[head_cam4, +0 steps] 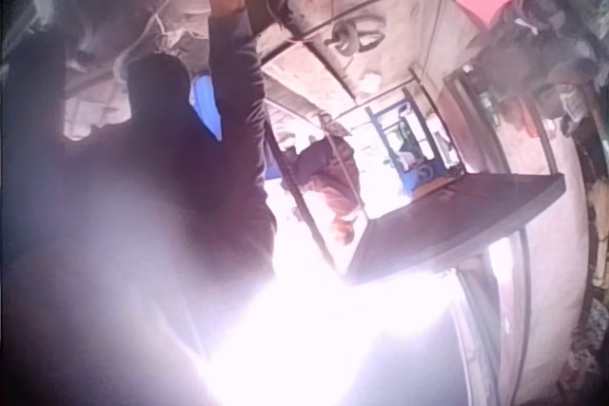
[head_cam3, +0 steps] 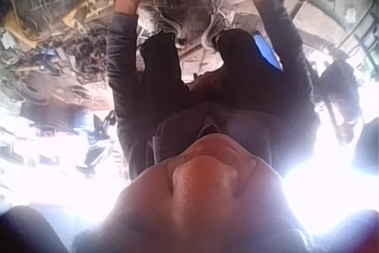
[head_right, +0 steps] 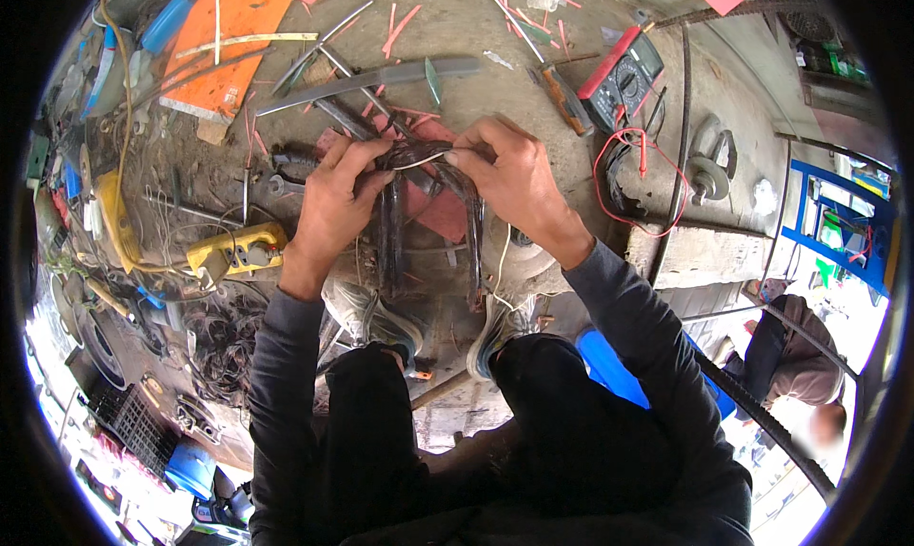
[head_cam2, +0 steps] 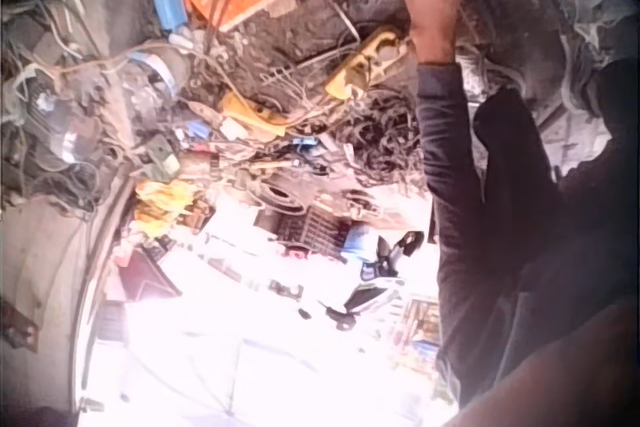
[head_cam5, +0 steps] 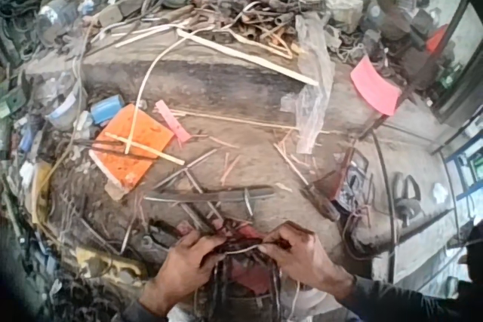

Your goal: The person strips insulation from a bundle of wires using a knife, then twists the exposed strands together by hand. The person works at a cluttered workbench in a workshop environment.

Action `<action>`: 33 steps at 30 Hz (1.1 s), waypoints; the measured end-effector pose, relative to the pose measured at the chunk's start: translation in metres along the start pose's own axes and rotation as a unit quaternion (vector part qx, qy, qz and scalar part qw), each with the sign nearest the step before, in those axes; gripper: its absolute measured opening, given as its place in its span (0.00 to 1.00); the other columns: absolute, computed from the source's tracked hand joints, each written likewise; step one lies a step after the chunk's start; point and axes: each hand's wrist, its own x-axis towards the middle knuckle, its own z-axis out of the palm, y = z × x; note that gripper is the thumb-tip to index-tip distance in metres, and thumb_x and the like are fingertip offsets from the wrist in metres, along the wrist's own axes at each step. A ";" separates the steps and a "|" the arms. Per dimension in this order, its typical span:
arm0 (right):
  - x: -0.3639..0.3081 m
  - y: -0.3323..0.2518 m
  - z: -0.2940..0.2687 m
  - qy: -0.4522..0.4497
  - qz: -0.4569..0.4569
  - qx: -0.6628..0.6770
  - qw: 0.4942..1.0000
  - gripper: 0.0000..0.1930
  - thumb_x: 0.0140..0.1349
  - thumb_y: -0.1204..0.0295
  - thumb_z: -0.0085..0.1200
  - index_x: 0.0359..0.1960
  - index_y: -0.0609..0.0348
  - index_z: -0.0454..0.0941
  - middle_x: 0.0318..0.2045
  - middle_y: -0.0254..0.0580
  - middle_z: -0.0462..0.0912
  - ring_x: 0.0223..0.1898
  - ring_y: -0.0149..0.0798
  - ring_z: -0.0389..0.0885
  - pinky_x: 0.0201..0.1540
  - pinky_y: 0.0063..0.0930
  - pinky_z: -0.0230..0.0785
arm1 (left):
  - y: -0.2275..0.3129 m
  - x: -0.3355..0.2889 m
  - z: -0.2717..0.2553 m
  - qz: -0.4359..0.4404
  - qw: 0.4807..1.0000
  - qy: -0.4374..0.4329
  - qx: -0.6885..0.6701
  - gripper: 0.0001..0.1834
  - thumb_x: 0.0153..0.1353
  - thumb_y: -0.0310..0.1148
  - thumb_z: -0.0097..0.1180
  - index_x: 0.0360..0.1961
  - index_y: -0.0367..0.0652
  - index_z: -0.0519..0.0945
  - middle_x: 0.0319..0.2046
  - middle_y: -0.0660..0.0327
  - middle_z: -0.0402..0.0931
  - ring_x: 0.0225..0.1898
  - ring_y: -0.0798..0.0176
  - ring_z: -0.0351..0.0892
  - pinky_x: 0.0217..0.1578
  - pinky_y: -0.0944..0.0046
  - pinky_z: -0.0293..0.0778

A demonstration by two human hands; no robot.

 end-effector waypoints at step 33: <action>0.020 0.013 -0.006 -0.071 -0.029 0.052 0.996 0.09 0.59 0.79 0.65 0.41 0.64 0.82 0.33 0.42 0.84 0.35 0.33 0.82 0.41 0.29 0.76 | 0.049 0.045 0.013 0.091 0.968 -0.070 0.221 0.18 0.52 0.33 0.71 0.46 0.42 0.84 0.43 0.57 0.79 0.45 0.48 0.77 0.48 0.52 0.73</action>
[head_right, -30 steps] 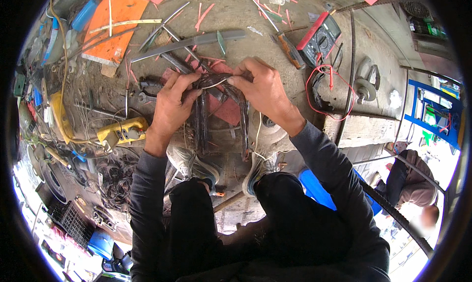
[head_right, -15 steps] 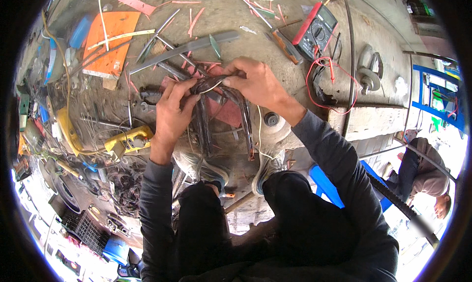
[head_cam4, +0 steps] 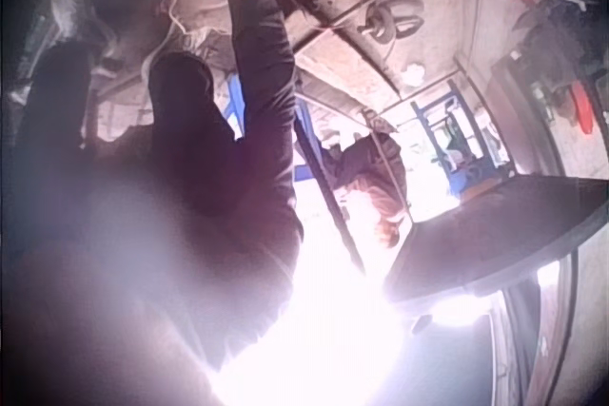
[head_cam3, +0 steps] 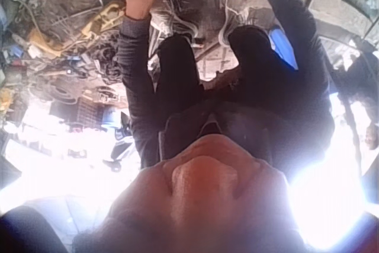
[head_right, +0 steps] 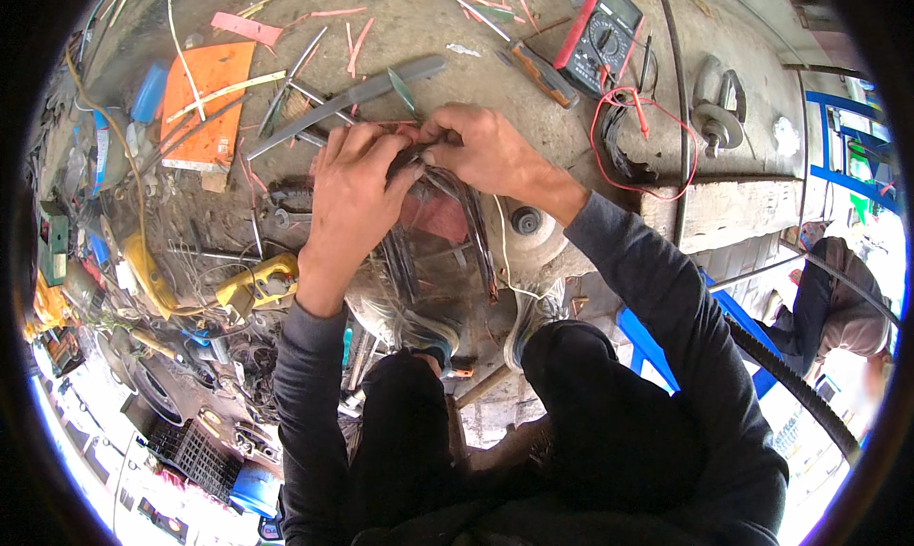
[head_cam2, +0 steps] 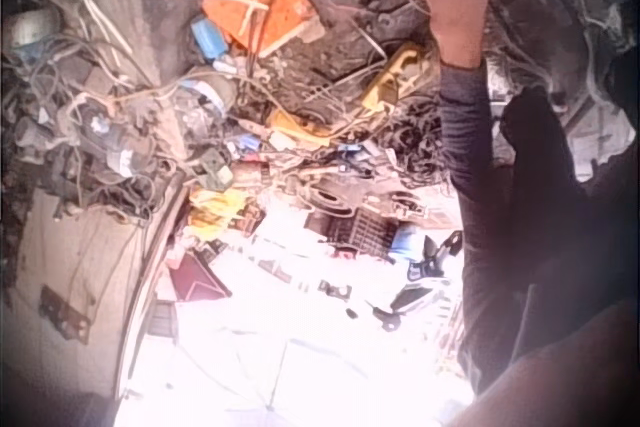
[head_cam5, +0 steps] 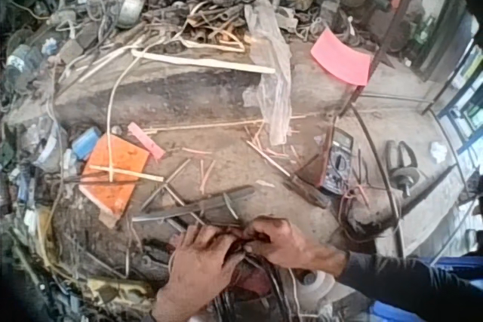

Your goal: The person strips insulation from a bundle of wires using a knife, then twists the exposed strands together by hand. The person works at a cluttered workbench in a workshop environment.

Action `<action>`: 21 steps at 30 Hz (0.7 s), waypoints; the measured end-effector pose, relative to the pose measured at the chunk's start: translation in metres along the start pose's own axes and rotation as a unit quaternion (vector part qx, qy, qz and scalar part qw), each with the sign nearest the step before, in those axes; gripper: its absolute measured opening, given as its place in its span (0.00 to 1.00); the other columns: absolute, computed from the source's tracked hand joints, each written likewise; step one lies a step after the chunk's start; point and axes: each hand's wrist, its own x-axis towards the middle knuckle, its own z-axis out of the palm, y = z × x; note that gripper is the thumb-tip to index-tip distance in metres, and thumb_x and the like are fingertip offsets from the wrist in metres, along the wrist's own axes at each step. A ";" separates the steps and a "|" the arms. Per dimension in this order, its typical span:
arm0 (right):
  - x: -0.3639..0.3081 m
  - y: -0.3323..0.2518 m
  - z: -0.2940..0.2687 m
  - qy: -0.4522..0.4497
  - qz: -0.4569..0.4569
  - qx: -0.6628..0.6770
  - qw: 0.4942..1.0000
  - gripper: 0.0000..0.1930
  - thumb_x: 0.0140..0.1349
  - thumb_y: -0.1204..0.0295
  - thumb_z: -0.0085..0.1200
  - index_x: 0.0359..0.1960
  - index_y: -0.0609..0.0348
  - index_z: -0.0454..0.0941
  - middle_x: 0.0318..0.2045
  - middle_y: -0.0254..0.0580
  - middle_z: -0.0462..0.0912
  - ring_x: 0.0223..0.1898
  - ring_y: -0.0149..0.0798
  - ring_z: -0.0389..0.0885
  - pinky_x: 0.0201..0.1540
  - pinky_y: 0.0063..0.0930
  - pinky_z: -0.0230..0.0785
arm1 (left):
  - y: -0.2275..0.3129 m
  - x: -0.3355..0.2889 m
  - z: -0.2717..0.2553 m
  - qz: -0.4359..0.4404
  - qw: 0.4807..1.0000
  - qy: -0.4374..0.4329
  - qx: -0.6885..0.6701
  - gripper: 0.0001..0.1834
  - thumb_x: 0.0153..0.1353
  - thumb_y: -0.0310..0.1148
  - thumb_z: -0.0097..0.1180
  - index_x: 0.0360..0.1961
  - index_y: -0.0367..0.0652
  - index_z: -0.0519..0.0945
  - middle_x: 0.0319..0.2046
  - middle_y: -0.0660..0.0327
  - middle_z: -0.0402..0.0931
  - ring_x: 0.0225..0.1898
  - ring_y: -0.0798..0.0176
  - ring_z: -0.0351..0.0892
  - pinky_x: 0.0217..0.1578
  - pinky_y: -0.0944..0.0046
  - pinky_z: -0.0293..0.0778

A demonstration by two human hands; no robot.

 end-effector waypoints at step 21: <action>-0.016 -0.008 -0.009 0.058 0.031 0.163 0.984 0.10 0.63 0.79 0.63 0.46 0.65 0.80 0.36 0.35 0.84 0.37 0.25 0.81 0.40 0.22 0.76 | -0.008 -0.016 0.024 -0.110 0.970 0.074 -0.205 0.09 0.58 0.26 0.67 0.39 0.36 0.84 0.41 0.54 0.83 0.45 0.52 0.82 0.49 0.57 0.75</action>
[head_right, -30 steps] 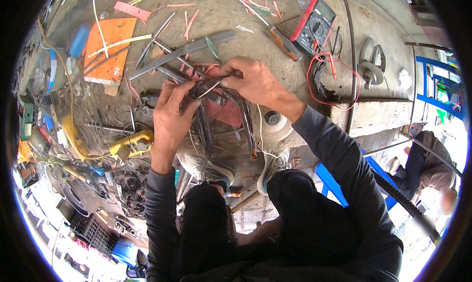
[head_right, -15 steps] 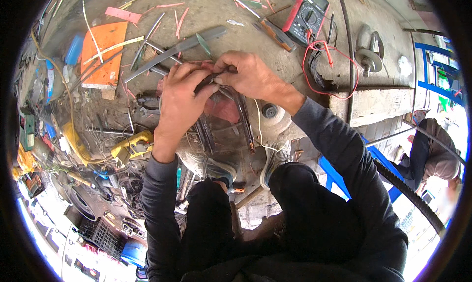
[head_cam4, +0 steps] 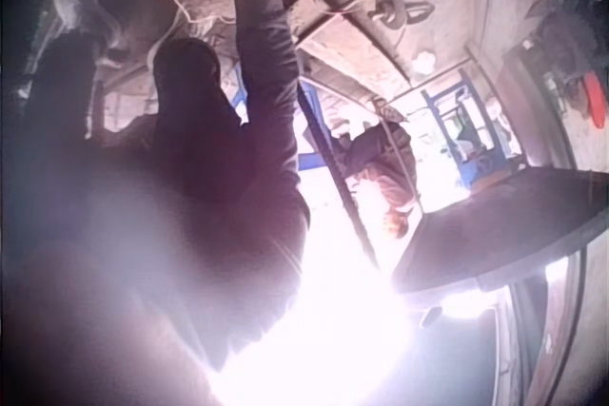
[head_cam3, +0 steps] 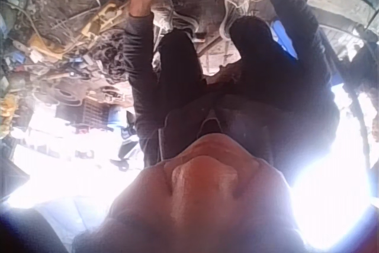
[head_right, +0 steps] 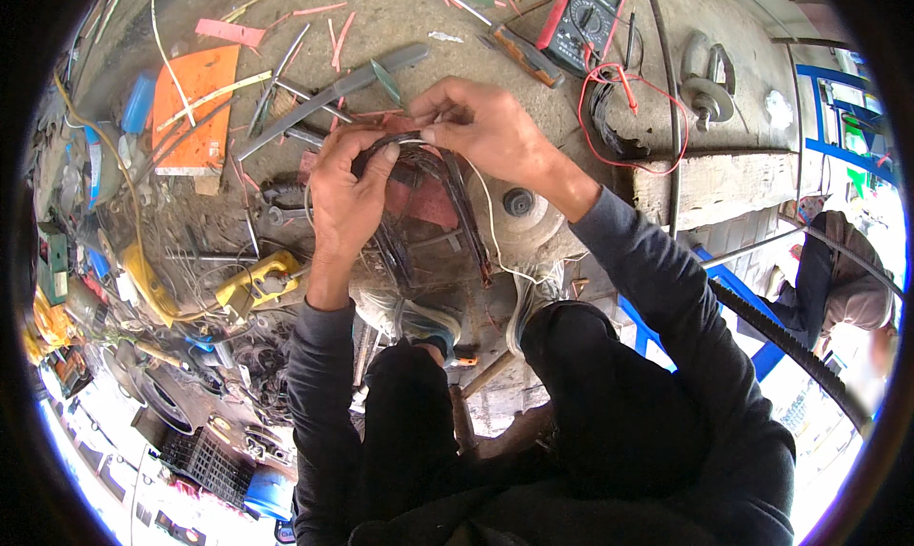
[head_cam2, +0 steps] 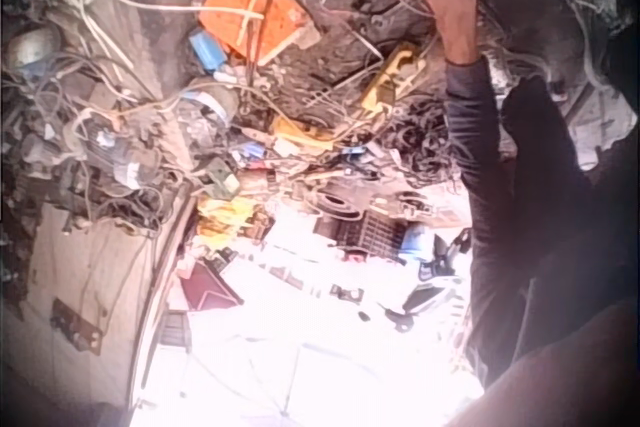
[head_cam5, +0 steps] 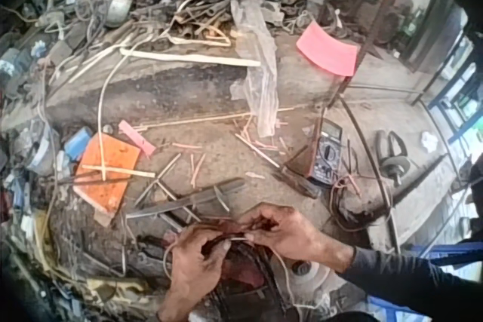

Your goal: The person strips insulation from a bundle of wires using a knife, then twists the exposed strands together by hand. The person works at a cluttered workbench in a workshop environment.

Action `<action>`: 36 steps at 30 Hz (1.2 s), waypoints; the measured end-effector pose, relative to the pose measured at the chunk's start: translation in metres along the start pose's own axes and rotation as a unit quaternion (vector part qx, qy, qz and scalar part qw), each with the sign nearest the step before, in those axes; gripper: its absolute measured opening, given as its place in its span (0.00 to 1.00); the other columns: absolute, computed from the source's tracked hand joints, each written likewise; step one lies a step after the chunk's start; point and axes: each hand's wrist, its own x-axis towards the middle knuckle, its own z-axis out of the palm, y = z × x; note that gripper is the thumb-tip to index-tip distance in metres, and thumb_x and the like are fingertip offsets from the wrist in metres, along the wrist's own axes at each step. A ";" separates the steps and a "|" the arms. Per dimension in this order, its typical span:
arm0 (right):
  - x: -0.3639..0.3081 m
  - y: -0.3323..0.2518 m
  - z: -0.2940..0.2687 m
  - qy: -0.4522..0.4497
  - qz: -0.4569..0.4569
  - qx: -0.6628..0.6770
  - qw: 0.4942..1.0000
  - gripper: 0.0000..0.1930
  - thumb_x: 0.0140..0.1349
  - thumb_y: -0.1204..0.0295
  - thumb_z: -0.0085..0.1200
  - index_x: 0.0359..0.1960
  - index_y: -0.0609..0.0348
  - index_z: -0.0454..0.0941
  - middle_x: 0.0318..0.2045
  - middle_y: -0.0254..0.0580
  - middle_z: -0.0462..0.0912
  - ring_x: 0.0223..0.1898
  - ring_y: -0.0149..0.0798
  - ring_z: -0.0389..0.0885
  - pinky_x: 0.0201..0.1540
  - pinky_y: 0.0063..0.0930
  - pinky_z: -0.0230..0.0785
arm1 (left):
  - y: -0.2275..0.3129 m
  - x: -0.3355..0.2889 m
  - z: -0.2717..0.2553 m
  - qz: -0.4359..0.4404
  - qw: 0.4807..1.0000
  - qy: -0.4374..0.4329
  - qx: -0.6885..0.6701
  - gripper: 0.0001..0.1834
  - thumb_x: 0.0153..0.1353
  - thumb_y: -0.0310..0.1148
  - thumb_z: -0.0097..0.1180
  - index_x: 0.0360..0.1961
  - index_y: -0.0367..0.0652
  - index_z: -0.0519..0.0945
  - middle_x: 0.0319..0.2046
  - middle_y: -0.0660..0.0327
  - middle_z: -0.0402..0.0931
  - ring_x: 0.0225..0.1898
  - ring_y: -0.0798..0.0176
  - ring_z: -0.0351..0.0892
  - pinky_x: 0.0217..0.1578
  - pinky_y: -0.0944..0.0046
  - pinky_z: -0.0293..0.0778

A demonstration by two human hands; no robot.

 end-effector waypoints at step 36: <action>-0.015 0.004 0.011 -0.074 0.338 0.366 0.864 0.16 0.67 0.67 0.63 0.52 0.63 0.81 0.29 0.25 0.80 0.21 0.20 0.69 0.21 0.17 0.58 | -0.014 -0.017 -0.010 -0.070 0.981 0.082 -0.159 0.08 0.63 0.24 0.65 0.41 0.33 0.81 0.41 0.56 0.82 0.44 0.61 0.79 0.49 0.64 0.73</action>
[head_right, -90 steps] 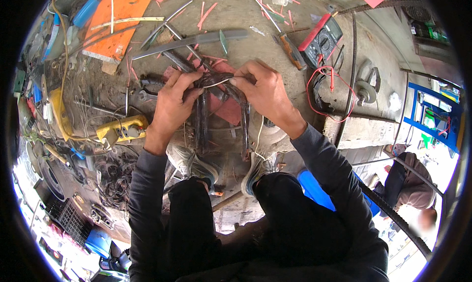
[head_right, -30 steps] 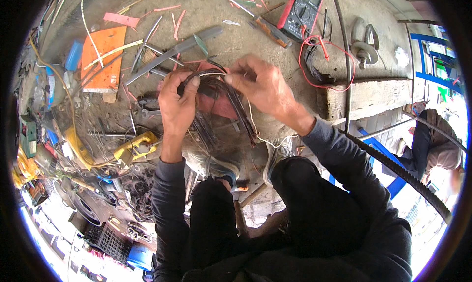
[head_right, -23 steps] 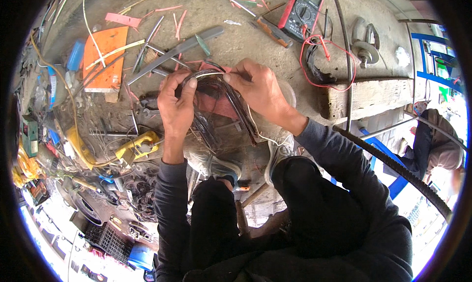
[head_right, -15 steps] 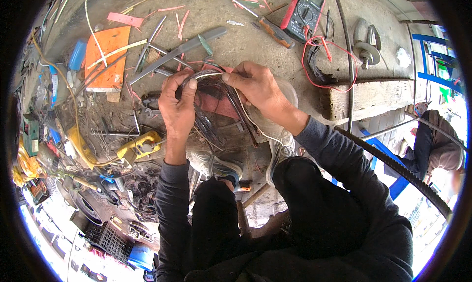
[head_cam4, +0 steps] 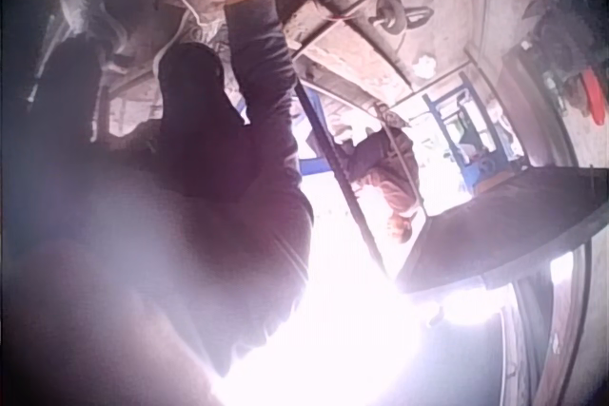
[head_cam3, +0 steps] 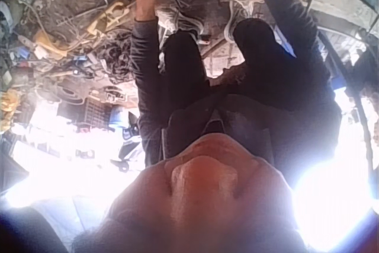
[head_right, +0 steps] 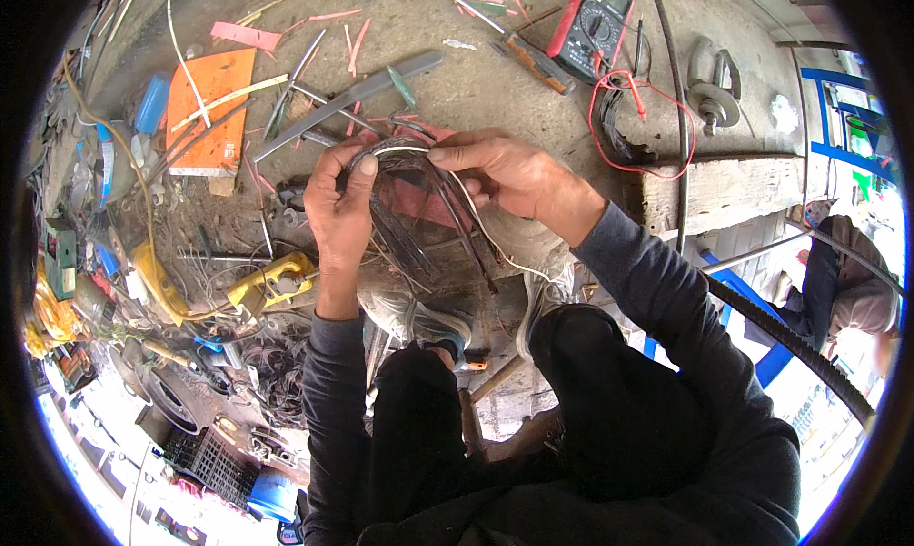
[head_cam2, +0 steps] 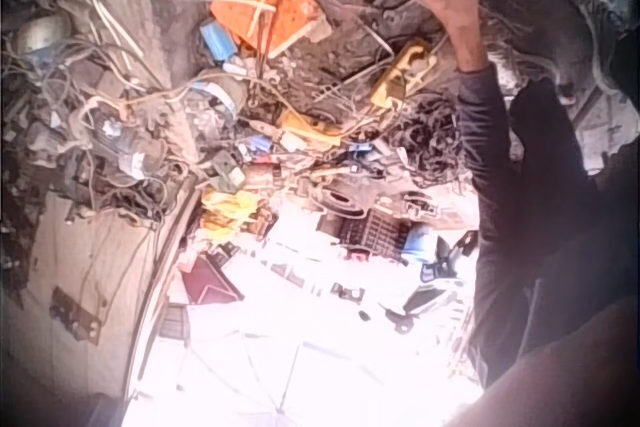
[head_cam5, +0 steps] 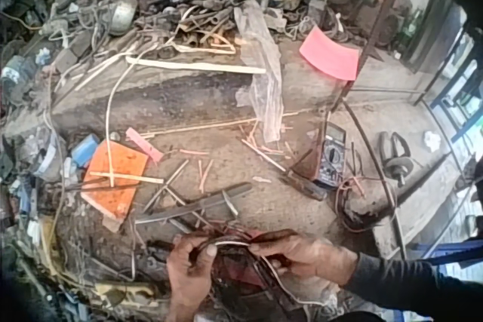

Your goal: The person strips insulation from a bundle of wires using a knife, then twists the exposed strands together by hand. The person works at a cluttered workbench in a workshop environment.

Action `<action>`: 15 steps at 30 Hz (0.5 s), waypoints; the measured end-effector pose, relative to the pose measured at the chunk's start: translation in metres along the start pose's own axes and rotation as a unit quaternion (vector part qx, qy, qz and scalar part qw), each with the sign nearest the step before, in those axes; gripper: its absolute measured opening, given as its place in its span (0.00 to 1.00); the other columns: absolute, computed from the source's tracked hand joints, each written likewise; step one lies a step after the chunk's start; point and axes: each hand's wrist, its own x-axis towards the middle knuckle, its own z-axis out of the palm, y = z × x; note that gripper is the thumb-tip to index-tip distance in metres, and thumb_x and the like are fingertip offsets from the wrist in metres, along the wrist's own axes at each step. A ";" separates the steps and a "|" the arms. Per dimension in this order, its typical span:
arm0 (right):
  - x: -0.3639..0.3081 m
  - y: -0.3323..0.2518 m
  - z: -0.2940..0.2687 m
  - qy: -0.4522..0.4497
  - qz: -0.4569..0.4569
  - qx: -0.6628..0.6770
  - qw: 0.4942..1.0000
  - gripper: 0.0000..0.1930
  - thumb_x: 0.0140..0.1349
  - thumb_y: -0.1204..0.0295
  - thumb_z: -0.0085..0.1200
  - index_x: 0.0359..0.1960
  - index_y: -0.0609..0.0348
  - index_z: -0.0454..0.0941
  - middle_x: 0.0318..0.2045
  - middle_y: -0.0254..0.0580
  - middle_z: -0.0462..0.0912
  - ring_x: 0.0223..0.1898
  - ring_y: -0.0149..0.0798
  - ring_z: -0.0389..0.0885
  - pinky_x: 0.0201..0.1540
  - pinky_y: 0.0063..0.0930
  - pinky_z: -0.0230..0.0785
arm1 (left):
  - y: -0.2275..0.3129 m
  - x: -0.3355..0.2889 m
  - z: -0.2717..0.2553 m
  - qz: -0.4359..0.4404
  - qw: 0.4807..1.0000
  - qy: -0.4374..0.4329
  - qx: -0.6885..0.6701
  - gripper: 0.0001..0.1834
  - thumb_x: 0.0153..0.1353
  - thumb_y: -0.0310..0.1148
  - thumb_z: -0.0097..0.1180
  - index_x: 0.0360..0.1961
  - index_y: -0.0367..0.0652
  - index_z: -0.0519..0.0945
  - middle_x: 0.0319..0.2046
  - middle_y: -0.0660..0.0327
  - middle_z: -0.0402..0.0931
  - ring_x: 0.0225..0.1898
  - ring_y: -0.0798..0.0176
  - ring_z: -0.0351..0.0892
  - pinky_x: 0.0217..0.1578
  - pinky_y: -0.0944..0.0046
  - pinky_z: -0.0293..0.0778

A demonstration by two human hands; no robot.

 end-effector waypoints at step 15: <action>0.007 0.006 0.001 0.050 -0.045 -0.023 0.997 0.15 0.64 0.68 0.65 0.50 0.62 0.82 0.30 0.25 0.81 0.21 0.19 0.68 0.23 0.16 0.58 | 0.002 0.001 -0.001 -0.001 1.000 -0.001 0.023 0.08 0.63 0.25 0.65 0.41 0.34 0.82 0.42 0.55 0.82 0.44 0.59 0.80 0.50 0.62 0.73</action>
